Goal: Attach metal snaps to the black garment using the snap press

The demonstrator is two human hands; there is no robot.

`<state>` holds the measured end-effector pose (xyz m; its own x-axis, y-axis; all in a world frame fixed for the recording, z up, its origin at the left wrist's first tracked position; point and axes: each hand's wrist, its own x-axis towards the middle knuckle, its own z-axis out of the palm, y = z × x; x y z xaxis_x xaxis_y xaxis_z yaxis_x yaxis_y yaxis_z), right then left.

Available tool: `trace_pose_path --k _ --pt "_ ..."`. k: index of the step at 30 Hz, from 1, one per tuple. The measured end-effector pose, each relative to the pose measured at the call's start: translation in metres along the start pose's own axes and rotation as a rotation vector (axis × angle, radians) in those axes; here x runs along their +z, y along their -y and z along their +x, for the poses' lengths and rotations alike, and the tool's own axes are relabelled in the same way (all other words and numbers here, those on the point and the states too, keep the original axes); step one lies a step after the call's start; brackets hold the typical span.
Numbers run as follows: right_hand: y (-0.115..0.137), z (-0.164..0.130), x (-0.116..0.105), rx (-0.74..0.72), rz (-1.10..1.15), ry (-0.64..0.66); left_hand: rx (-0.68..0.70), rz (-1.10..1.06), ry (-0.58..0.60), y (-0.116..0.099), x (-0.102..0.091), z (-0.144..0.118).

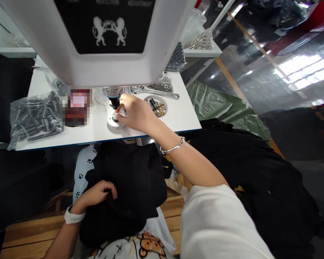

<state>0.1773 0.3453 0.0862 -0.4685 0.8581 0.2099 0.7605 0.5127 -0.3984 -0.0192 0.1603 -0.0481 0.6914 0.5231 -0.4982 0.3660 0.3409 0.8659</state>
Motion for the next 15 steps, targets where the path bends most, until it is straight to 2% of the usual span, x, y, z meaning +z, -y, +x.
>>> trace_pose_path --k 15 --pt "-0.0064 0.0001 0.0002 -0.038 0.049 0.035 -0.022 0.002 0.004 0.0001 -0.0005 0.0013"
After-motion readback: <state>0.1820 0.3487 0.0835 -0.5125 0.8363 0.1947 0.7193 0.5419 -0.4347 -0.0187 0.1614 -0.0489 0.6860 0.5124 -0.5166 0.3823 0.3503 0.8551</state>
